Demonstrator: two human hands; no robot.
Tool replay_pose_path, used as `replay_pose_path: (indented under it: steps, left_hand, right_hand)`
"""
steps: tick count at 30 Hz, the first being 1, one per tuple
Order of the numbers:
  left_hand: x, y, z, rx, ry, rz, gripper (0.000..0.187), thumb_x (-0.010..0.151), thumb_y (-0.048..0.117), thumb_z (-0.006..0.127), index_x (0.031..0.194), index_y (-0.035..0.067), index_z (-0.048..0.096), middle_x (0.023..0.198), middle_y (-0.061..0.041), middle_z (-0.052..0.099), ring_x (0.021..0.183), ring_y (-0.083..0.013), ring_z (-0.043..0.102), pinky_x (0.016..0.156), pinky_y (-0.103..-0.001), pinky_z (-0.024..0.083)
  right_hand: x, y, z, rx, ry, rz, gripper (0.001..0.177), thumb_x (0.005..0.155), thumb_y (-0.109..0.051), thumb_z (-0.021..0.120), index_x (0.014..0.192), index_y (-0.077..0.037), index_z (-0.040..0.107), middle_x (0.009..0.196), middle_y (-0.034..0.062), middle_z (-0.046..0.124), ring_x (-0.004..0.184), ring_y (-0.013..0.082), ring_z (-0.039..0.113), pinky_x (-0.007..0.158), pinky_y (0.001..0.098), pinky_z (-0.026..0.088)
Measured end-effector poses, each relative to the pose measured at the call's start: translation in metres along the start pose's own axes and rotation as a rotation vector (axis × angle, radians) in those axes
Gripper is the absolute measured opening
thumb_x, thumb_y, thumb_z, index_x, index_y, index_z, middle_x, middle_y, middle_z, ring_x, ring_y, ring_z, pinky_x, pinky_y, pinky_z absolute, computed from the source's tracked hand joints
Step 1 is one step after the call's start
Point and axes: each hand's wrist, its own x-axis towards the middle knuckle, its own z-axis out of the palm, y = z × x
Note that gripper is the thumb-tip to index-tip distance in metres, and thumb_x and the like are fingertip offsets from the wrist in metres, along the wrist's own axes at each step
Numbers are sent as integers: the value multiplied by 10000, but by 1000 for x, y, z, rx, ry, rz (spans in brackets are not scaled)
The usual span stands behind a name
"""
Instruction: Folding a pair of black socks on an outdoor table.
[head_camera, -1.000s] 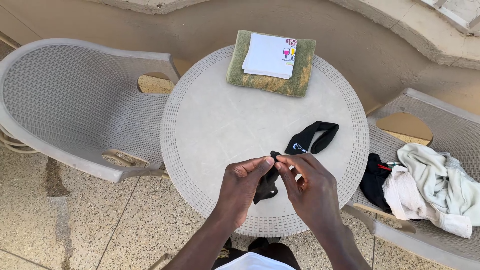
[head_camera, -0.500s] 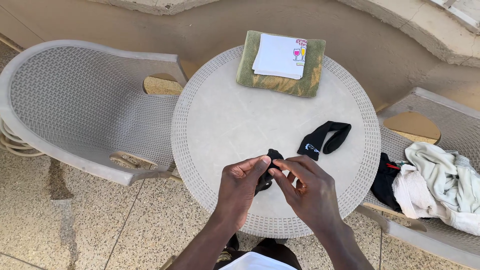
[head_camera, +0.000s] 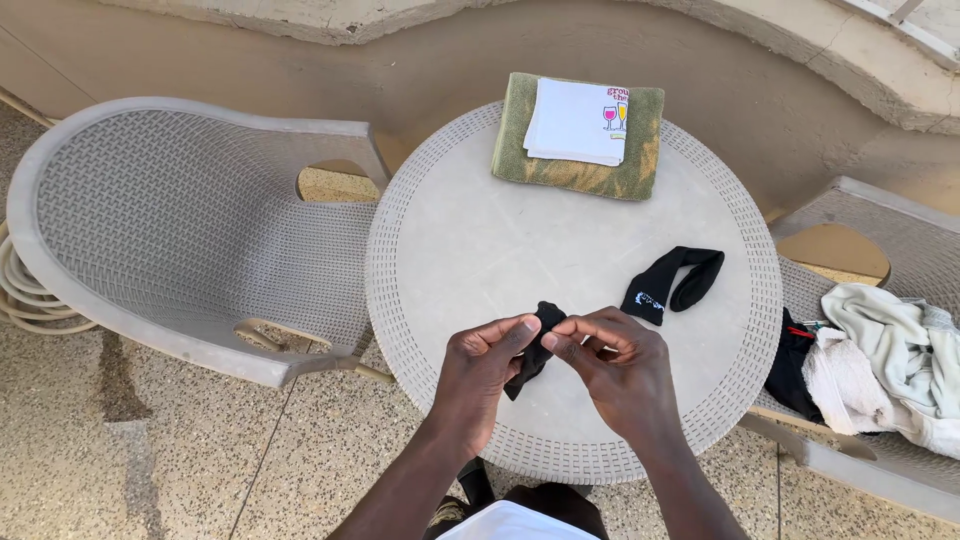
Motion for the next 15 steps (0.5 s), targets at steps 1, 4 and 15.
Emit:
replay_pose_path:
  steps: [1, 4, 15]
  left_hand:
    - [0, 3, -2, 1, -4, -2, 407, 907, 315, 730, 1172, 10, 778, 869, -6, 754, 783, -65, 620, 788, -255, 514]
    - [1, 9, -9, -102, -48, -20, 404, 895, 308, 723, 1156, 0, 755, 931, -26, 778, 862, -81, 676, 849, -277, 541]
    - [-2, 13, -27, 76, -98, -27, 400, 948, 319, 724, 1203, 20, 796, 850, 28, 698, 751, -43, 555, 731, -246, 470]
  right_hand:
    - [0, 5, -2, -1, 4, 1, 155, 817, -153, 821, 945, -64, 815, 864, 1, 713, 694, 44, 647, 544, 232, 515]
    - [1, 14, -5, 423, -57, 161, 152, 872, -145, 827, 930, -9, 789, 741, 30, 604, 588, 77, 484, 492, 239, 382]
    - [-21, -38, 30, -316, 145, -147, 228, 838, -155, 795, 1050, -70, 790, 885, 25, 750, 607, 101, 692, 420, 239, 522]
